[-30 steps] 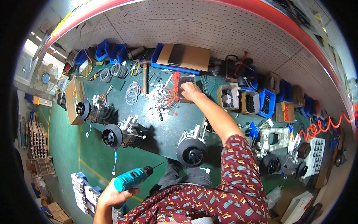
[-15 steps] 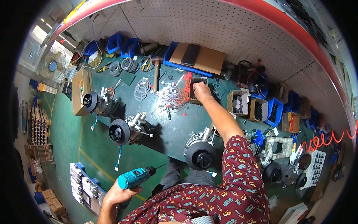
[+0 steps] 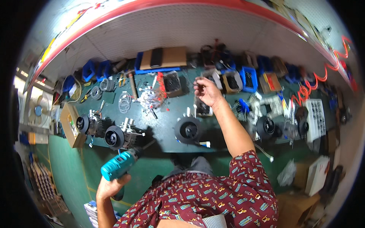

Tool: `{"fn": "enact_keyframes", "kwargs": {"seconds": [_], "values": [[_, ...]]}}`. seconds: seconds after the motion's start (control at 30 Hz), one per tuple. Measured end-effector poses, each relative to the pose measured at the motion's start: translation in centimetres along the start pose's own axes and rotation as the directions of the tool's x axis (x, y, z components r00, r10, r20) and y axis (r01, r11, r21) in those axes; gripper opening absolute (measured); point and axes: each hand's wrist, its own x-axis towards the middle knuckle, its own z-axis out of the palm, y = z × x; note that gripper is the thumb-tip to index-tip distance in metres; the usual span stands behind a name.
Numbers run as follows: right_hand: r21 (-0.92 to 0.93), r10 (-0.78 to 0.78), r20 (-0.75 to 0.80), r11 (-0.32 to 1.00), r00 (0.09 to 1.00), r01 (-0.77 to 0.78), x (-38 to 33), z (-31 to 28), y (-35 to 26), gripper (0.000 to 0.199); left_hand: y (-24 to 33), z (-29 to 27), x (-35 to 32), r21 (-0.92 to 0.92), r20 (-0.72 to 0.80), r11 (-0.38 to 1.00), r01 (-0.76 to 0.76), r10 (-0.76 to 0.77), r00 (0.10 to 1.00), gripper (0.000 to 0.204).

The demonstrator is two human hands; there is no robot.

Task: The person assembles small electromechanical components on a workbench. They handle cylindrical motor-like parts and use a cordless drill to fasten screws, then place the assembled units on the table.

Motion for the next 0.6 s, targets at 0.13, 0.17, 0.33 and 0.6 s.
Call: {"fn": "enact_keyframes", "kwargs": {"seconds": [0.13, 0.17, 0.33, 0.6], "values": [[0.064, -0.09, -0.065, 0.993, 0.994, 0.094, -9.3, -1.1, 1.1, 0.014, -1.5, -2.6, -0.5, 0.259, 0.006, 0.966, -0.001, 0.0, 1.0, 0.035], [0.071, -0.107, -0.127, 0.991, 0.986, 0.117, -11.8, -2.1, 1.8, 0.013, -1.6, -2.6, 0.0, 0.24, 0.014, 0.971, -0.011, 0.008, 1.0, 0.034], [-0.094, -0.133, -0.378, 0.99, 0.916, 0.105, -20.5, -5.5, 8.3, 0.011, -1.9, -2.0, 1.8, 0.073, 0.066, 0.996, -0.048, 0.043, 0.997, 0.033], [-0.103, -0.054, -0.295, 0.994, 0.954, 0.024, -21.0, -3.5, 15.3, 0.012, -1.1, -1.0, 2.7, 0.079, 0.147, 0.996, -0.052, 0.04, 0.988, 0.03]]}}
